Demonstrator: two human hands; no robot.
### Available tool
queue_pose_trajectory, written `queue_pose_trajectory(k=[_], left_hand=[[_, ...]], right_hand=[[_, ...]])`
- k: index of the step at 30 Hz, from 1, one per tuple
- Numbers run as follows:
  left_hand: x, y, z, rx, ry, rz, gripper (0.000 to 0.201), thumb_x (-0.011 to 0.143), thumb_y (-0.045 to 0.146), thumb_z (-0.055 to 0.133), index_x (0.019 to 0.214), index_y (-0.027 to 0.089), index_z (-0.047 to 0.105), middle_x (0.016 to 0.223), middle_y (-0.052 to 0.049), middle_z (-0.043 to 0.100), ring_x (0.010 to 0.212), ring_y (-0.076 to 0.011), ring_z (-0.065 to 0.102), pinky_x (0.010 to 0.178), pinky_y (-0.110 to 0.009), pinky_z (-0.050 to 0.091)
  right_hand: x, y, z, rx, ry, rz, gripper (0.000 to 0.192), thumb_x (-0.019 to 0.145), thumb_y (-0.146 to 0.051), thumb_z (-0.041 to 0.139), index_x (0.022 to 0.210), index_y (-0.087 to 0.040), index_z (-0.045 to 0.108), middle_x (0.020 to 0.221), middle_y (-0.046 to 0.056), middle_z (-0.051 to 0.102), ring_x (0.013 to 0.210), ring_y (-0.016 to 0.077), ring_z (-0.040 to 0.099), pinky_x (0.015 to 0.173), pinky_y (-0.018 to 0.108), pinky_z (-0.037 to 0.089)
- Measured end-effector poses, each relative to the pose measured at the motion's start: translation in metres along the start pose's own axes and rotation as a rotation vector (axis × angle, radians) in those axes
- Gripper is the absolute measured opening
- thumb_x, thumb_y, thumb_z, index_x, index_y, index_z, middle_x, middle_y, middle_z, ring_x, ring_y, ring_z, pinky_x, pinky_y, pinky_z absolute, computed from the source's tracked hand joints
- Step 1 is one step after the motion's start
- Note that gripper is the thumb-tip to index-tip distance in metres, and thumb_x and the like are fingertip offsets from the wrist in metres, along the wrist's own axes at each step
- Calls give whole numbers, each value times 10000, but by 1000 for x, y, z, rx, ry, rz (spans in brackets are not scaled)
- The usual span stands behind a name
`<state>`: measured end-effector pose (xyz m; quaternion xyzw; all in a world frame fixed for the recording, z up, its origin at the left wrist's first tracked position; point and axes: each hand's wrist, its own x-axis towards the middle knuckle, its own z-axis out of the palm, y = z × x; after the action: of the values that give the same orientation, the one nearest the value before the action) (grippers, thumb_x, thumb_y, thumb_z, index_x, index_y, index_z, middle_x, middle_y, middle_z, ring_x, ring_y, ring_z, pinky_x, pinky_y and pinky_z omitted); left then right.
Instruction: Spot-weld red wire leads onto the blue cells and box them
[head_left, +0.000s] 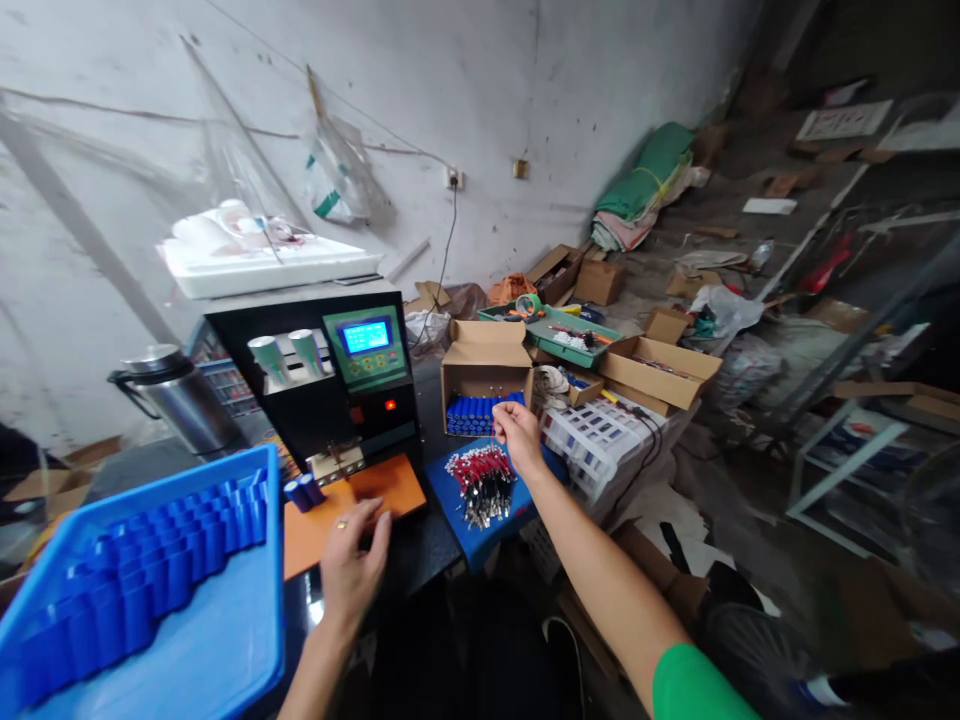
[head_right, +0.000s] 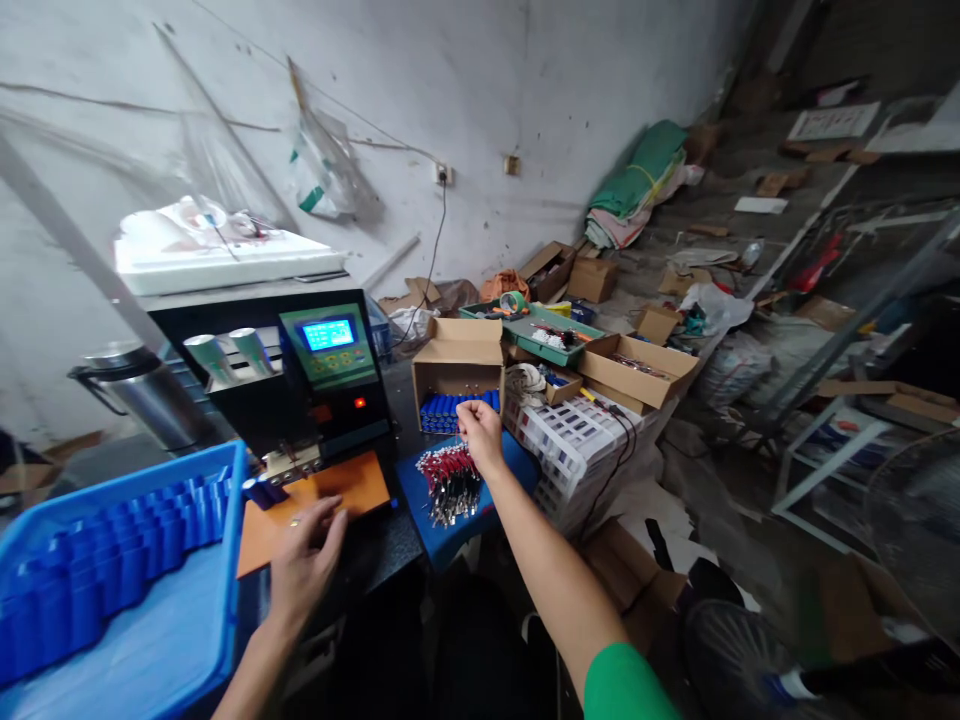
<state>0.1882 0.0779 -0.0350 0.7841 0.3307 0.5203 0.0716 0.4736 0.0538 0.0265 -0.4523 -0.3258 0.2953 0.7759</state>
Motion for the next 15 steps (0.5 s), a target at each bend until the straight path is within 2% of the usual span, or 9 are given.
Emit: queue_pose_trajectory(k=[4, 7, 11, 15], left_hand=[[-1, 45, 4, -113, -49, 15, 184, 895, 287, 635, 1061, 212, 663, 940, -41, 706, 869, -178, 666, 807, -310, 520], [2, 65, 11, -44, -99, -25, 210, 889, 344, 647, 1050, 211, 674, 901, -56, 708, 826, -195, 658, 781, -326, 502], [1, 63, 16, 81, -125, -112, 239, 919, 392, 581, 986, 196, 701, 860, -85, 714, 776, -220, 657, 749, -340, 475], [-9, 49, 13, 80, -89, -200, 257, 934, 376, 529, 955, 182, 697, 868, -91, 717, 772, -213, 661, 758, -336, 480]], right_hand=[[-34, 9, 38, 21, -58, 92, 326, 714, -433, 714, 806, -160, 562, 537, -56, 483, 419, 64, 377, 390, 169, 276], [-60, 20, 64, 80, -87, 159, 330, 713, -438, 708, 804, -162, 552, 529, -59, 481, 410, 65, 383, 391, 173, 288], [-83, 31, 87, 124, -117, 219, 336, 714, -441, 715, 789, -163, 543, 534, -53, 485, 415, 66, 400, 402, 176, 300], [-94, 40, 96, 155, -124, 269, 342, 708, -444, 716, 800, -165, 540, 540, -53, 484, 423, 70, 398, 410, 181, 305]])
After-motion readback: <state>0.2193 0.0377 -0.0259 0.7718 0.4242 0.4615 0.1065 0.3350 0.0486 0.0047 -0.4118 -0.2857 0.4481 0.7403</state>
